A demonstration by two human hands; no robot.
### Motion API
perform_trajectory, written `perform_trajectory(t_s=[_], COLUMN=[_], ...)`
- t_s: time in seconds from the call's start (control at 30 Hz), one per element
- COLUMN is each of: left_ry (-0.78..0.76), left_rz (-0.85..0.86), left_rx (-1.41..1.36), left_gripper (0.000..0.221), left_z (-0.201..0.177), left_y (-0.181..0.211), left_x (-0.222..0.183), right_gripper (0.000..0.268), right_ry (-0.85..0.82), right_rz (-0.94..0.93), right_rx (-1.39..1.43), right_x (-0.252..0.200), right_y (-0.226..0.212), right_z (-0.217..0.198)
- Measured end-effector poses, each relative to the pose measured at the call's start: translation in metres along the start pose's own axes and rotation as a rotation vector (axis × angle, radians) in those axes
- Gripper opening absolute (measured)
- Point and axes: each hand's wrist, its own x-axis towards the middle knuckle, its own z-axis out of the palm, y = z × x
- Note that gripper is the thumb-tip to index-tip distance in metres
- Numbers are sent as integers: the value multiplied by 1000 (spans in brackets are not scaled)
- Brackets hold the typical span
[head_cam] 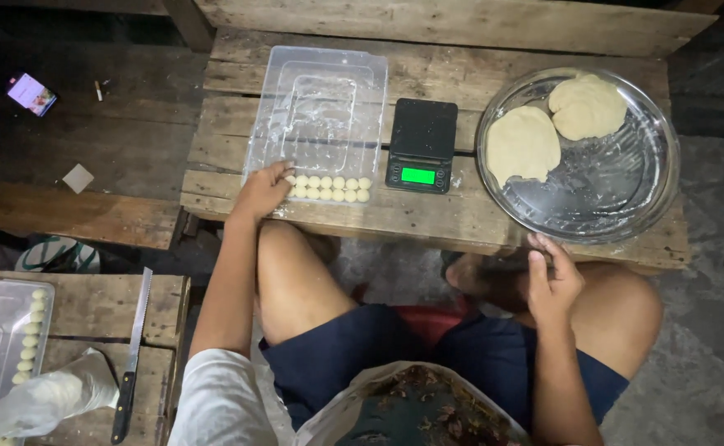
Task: Weighing small pieces of dough on a digital scale and rolling them into small balls.
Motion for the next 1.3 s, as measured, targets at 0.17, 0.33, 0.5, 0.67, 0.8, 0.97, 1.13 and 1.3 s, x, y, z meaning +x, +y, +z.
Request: perform_trajectory(t_s=[0.17,0.33,0.5,0.67,0.8,0.97,1.13,1.3], left_ry=[-64,-216,-7,138,-21,-309,-359,-374], left_rz=[22,44,232,545,674,598,623,726], left_rx=[153,479,633,351,264,498,338,291], left_gripper=[56,65,61,26,16,15,12,15], left_z=[-3,25,30,67,133,235,227,179], left_y=[16,-17,23,86,120,115,129,211], left_x=[-13,3,-19,-52,-70,-67,-80,-104], right_gripper=[18,22,35,43,33,26,27,26], right_ry=[6,13,-67,-285,-318,-591,-576,-483], right_rz=[-5,-12,-89,-30,-198,-594,-629,-599], right_rx=[-22,-63,-286,-633,-789,-865,-922,-958], right_x=[3,2,32,82,104,128,139,139], right_y=[-5,7,-5,11,49,70,75,103], right_z=[0,-1,0,17,35,55,45,62])
